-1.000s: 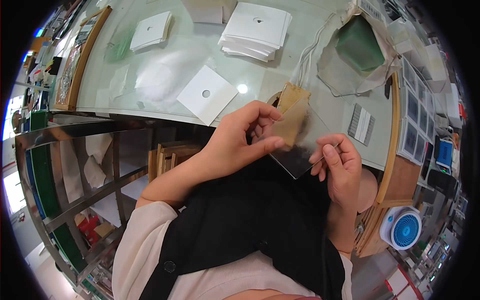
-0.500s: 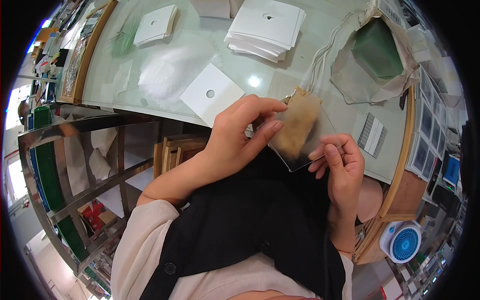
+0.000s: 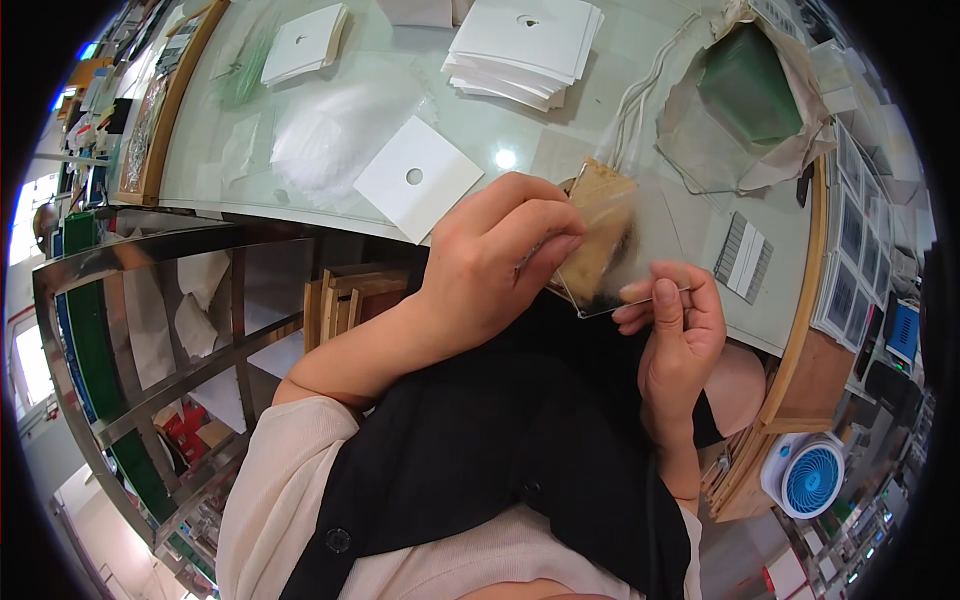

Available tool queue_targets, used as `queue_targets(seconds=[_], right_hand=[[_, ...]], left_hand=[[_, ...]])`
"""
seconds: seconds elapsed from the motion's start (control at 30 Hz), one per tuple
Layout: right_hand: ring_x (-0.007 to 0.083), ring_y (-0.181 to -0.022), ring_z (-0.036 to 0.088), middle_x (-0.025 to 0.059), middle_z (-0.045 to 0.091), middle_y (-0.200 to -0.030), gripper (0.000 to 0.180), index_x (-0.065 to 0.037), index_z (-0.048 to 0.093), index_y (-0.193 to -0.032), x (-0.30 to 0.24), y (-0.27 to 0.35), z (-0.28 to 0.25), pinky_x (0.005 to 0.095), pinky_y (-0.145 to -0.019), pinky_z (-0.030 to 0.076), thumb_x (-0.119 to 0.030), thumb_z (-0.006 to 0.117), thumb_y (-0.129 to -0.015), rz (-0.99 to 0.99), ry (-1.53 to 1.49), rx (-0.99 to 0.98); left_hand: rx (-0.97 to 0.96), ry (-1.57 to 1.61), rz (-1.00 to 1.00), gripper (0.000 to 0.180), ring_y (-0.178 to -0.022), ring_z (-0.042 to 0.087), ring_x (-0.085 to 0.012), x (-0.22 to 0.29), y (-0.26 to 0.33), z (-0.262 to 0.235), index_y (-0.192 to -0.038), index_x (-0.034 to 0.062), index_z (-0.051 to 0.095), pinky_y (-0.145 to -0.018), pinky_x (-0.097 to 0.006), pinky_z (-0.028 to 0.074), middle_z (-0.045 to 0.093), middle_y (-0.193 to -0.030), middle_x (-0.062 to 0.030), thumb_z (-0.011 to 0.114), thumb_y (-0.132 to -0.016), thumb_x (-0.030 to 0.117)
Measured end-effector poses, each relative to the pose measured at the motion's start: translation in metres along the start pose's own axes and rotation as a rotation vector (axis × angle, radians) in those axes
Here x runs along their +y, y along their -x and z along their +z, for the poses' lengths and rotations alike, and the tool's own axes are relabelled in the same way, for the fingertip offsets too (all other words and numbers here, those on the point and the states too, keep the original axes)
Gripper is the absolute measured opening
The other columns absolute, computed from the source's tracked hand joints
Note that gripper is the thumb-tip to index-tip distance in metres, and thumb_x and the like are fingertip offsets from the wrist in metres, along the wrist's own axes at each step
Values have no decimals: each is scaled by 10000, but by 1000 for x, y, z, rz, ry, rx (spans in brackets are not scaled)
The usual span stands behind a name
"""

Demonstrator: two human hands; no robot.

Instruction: Manually assembling and inspecting small solar panels at a factory workbench.

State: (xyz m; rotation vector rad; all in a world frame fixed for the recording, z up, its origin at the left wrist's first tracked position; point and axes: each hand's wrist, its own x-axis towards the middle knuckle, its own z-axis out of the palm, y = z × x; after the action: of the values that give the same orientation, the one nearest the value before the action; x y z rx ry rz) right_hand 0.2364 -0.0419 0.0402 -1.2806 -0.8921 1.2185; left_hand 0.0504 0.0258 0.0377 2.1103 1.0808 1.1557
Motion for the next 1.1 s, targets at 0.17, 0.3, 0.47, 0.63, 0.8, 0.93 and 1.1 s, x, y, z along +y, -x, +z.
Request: queue_targets(seconds=[0.17,0.3,0.47,0.63,0.8,0.93,1.1], right_hand=[[130,-614,597,94,635,-821,205,6,537,-1067,4,4,-3,208,-550,459,-164,527,-952,-6,-23,14],[133,-618,601,91,635,-822,215,7,535,-1082,5,4,-5,210,-553,460,-164,529,-951,-26,-41,37],[135,-619,602,93,638,-833,218,4,532,-1092,8,9,-9,211,-558,463,-161,530,-950,-14,-44,31],[147,-633,609,106,641,-854,206,-1,525,-1091,10,16,-6,218,-567,470,-153,523,-951,-38,-90,-11],[172,-677,627,140,643,-889,178,-15,480,-1078,8,24,0,238,-592,498,-137,514,-953,-53,-113,-40],[182,-685,642,168,640,-913,152,5,443,-1056,11,26,3,270,-626,538,-108,482,-962,-48,-66,-66],[231,-746,665,210,637,-980,289,27,423,-1137,6,33,7,291,-666,547,-208,469,-975,32,-103,-161]], left_hand=[[-17,2,-21,158,-799,618,-196,7,0,1,-857,19,620,-689,-276,503,619,-889,-88,680,-735,-63],[-43,98,-37,147,-816,616,-191,13,3,3,-853,21,613,-697,-277,501,623,-913,-89,675,-744,-57],[2,158,-56,260,-802,612,-194,15,-2,1,-979,40,648,-668,-281,493,640,-903,-85,697,-734,-32],[40,-109,158,319,-772,611,-225,5,2,2,-1014,55,659,-651,-295,493,646,-904,-85,721,-709,-13],[103,-114,154,255,-776,609,-228,10,6,1,-945,60,658,-653,-308,494,642,-920,-63,715,-706,-11],[61,-67,132,155,-773,595,-217,11,10,0,-855,64,620,-661,-308,483,635,-949,-53,691,-732,2],[46,-123,125,119,-778,586,-216,9,16,-3,-843,72,585,-690,-311,456,622,-997,-46,663,-762,35]])
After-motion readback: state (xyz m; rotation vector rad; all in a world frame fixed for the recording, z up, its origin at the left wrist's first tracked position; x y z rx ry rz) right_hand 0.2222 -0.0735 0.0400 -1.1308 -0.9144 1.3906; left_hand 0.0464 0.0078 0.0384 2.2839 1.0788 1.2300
